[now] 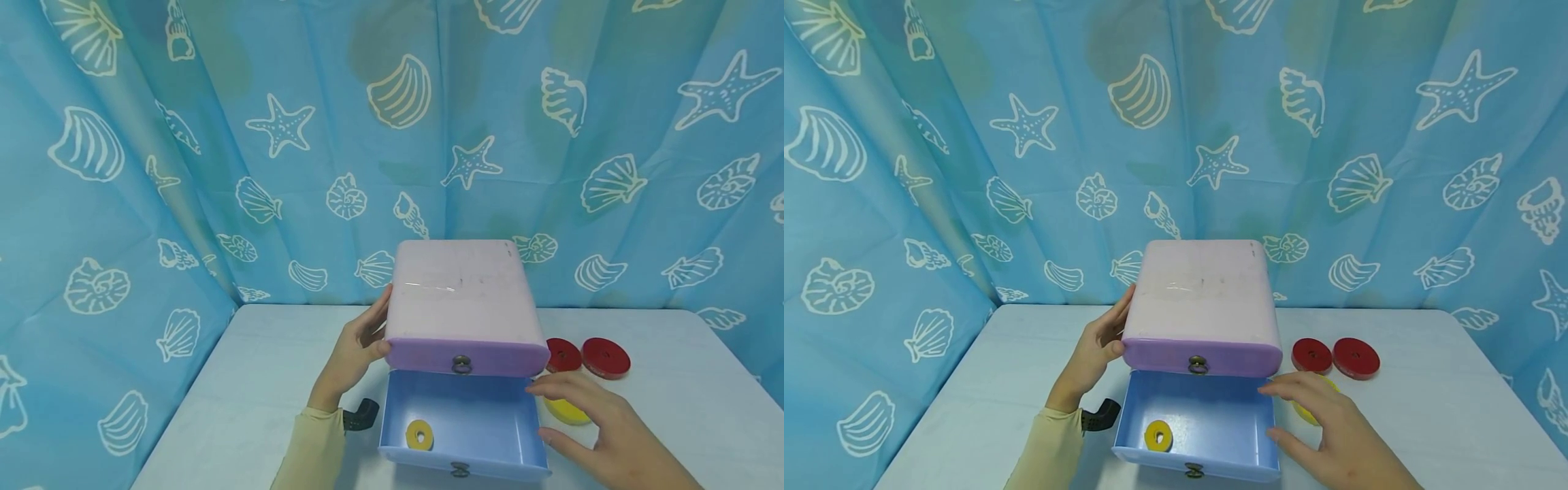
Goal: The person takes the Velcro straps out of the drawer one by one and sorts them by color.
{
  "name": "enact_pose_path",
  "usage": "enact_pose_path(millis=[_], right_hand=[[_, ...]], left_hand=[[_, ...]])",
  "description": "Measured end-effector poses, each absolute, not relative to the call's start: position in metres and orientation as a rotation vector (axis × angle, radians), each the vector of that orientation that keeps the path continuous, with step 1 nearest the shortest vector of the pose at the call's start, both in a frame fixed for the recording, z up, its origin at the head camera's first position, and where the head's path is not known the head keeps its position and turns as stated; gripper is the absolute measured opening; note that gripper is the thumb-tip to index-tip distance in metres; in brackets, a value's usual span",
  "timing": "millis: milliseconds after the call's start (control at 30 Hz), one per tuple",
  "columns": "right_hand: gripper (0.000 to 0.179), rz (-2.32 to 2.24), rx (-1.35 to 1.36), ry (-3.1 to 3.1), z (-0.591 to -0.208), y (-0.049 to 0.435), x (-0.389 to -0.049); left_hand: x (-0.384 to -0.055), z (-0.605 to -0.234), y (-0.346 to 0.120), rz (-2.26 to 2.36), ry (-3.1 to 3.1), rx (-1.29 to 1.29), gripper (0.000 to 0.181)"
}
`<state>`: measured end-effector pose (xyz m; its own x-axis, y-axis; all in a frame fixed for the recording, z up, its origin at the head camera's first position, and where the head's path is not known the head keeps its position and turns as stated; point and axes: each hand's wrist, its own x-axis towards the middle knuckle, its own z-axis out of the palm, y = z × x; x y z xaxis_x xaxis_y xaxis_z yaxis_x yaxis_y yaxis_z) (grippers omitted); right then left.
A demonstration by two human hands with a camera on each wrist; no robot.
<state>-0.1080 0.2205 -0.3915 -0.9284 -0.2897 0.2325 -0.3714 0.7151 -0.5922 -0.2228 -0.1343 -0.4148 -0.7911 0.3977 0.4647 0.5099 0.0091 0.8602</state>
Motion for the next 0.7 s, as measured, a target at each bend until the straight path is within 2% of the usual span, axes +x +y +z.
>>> enact_pose_path(millis=[200,700], right_hand=[[0.05,0.897,0.712,-2.727,-0.389,0.206,-0.105],[0.042,0.887,0.845,-2.973,-0.378,0.157,-0.106]], left_hand=[[-0.222,-0.415,-0.135,-1.902,-2.172,-0.981,0.092],[-0.223,-0.417,-0.137,-1.907,-2.153,-1.022,0.092]])
